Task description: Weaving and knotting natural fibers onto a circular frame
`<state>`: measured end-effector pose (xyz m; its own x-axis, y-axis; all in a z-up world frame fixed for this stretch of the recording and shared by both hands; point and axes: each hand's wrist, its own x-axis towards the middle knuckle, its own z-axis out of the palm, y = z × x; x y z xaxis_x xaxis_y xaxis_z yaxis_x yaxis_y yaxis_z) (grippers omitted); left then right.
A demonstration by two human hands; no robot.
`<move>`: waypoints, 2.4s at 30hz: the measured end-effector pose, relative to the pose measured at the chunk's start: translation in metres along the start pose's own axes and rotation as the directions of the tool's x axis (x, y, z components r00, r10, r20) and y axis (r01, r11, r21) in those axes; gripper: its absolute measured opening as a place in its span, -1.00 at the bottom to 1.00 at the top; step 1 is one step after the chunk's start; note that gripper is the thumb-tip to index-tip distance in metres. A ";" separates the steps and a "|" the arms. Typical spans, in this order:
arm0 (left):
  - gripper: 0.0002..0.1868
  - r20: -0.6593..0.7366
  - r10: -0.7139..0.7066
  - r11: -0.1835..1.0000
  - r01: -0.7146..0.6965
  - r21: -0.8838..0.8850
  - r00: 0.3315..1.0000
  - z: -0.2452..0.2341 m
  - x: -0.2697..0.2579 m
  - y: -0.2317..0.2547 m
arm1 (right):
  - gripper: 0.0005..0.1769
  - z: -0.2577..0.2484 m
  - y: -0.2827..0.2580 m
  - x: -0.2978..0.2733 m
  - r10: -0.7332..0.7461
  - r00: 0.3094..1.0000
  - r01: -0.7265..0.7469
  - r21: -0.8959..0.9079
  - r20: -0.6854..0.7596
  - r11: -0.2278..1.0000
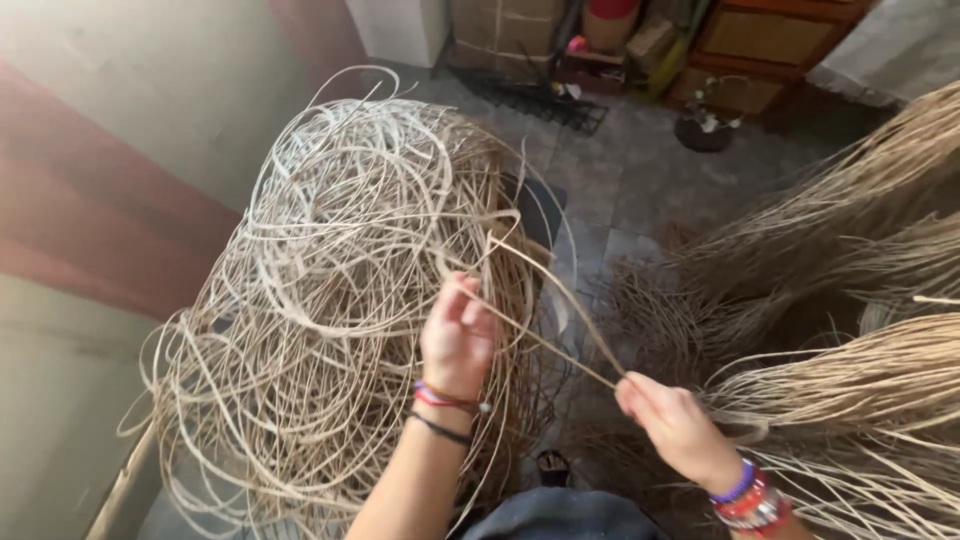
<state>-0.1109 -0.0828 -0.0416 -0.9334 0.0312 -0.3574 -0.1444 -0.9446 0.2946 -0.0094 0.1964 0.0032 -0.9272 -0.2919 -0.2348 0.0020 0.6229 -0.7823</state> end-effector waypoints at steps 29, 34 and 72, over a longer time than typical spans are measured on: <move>-0.70 0.080 0.003 0.728 -0.057 0.683 0.997 0.021 -0.074 -0.046 | -0.61 0.037 -0.058 0.032 -0.012 0.982 0.014 0.008 -0.187 1.000; -0.69 -0.225 -0.073 0.932 0.147 0.332 0.972 0.030 -0.052 -0.003 | -0.65 0.011 -0.027 0.002 -0.092 0.995 0.085 -0.126 -0.048 0.988; -0.88 0.652 0.396 -0.571 -0.383 0.726 0.647 -0.045 -0.053 0.034 | -0.37 0.049 -0.053 0.078 -0.450 0.858 0.287 -0.494 -0.248 0.821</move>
<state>-0.0517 -0.1316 -0.0523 -0.8750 -0.1407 0.4633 0.2012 0.7647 0.6122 -0.0637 0.1047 -0.0020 -0.8895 -0.3502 0.2935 -0.4495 0.7858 -0.4247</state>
